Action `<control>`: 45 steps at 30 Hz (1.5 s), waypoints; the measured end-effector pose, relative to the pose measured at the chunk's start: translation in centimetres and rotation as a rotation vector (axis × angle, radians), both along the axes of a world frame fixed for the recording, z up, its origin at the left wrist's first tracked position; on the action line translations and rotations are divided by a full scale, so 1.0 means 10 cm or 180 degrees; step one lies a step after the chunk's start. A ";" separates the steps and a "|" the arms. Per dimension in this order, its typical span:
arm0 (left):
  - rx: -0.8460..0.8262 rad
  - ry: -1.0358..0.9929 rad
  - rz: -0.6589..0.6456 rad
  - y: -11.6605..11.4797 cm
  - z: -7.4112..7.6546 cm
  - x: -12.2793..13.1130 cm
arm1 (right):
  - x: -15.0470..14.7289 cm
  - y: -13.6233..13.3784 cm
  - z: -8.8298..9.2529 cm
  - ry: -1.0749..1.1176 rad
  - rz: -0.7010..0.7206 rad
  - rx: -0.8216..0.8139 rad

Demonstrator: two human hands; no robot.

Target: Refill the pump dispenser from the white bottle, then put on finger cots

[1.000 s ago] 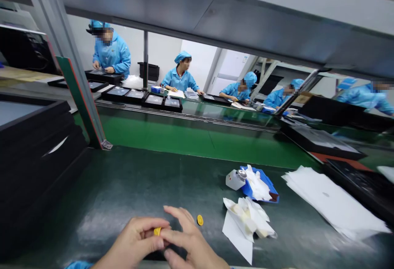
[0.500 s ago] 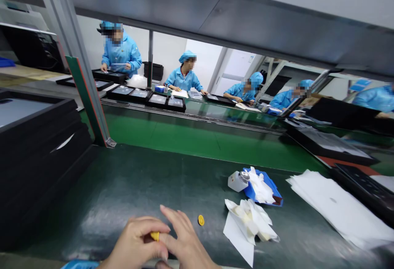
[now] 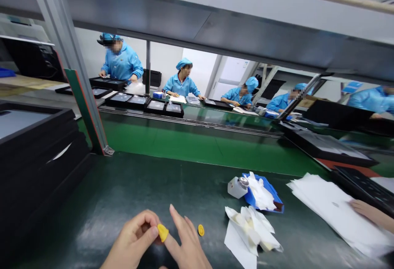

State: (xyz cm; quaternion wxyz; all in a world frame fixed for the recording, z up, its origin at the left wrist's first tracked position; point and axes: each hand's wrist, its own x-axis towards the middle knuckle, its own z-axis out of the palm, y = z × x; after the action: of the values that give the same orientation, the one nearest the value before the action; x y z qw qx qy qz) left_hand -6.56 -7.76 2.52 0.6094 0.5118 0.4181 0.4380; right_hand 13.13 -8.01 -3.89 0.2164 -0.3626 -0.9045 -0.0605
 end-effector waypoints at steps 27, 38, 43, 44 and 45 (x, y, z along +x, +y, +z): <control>-0.1144 -0.0843 0.0353 -0.01 0.04 0.38 | -0.22 -0.01 0.13 0.0792 -0.1449 0.0066; -0.0064 0.0336 0.0319 0.11 -0.15 0.17 | -0.17 0.03 -0.17 0.0064 -0.0809 0.0585; 0.0012 0.0366 0.0694 0.07 -0.09 0.26 | -0.19 0.03 -0.25 0.0128 -0.0594 0.0329; 0.0022 0.0367 0.0775 0.06 -0.08 0.27 | -0.18 0.01 -0.22 0.0117 -0.0611 0.0231; 0.0027 0.0362 0.0818 0.06 -0.07 0.27 | -0.18 -0.02 -0.18 0.0100 -0.0644 0.0119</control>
State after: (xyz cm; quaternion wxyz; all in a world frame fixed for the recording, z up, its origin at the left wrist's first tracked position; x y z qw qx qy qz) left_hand -3.84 -7.20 1.79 0.5214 0.4806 0.5123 0.4845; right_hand 11.32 -8.23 -5.65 0.2301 -0.4489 -0.8584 -0.0933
